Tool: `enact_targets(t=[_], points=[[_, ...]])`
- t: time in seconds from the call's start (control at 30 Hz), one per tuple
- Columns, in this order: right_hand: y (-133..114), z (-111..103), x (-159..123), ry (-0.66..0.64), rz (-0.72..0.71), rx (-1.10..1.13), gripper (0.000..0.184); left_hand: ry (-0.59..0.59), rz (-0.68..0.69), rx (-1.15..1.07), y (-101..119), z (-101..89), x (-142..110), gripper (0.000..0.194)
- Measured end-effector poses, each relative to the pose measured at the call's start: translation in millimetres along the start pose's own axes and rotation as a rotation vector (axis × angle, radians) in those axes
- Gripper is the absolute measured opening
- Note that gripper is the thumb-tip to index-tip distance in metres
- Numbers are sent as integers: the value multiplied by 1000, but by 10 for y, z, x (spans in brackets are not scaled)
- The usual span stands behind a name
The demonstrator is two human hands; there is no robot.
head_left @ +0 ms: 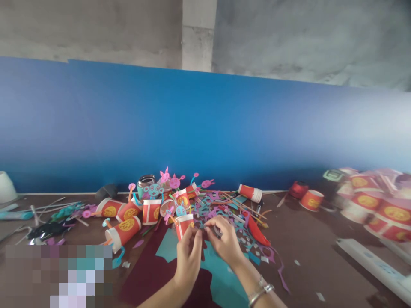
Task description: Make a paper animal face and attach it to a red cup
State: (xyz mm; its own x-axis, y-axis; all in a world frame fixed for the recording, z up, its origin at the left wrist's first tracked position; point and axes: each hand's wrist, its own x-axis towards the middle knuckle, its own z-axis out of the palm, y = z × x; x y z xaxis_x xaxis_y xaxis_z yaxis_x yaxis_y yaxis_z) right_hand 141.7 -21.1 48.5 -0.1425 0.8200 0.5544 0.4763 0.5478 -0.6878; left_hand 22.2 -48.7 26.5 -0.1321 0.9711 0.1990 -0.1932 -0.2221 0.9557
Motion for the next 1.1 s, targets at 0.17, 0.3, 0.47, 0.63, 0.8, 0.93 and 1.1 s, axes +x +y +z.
enact_targets(t=[0.17, 0.3, 0.47, 0.63, 0.8, 0.93, 1.1], points=[[58, 32, 37, -44, 365, 354, 23, 34, -34, -30, -61, 6, 52, 40], [19, 9, 43, -96, 319, 350, 21, -6, -37, -5, -128, -12, 77, 38], [28, 6, 47, -64, 261, 236, 15, -44, -5, 40, -118, -45, 80, 36], [87, -41, 66, -139, 317, 325, 19, -96, -5, 93, -117, -54, 97, 34], [119, -65, 80, -77, 394, 520, 27, 100, 99, 184, -1, -126, 91, 30], [164, -50, 107, 45, 453, 579, 32, 461, 146, 268, 99, -225, 96, 46], [232, -25, 102, 38, 469, 556, 32, 497, -34, 143, -44, -264, 158, 65]])
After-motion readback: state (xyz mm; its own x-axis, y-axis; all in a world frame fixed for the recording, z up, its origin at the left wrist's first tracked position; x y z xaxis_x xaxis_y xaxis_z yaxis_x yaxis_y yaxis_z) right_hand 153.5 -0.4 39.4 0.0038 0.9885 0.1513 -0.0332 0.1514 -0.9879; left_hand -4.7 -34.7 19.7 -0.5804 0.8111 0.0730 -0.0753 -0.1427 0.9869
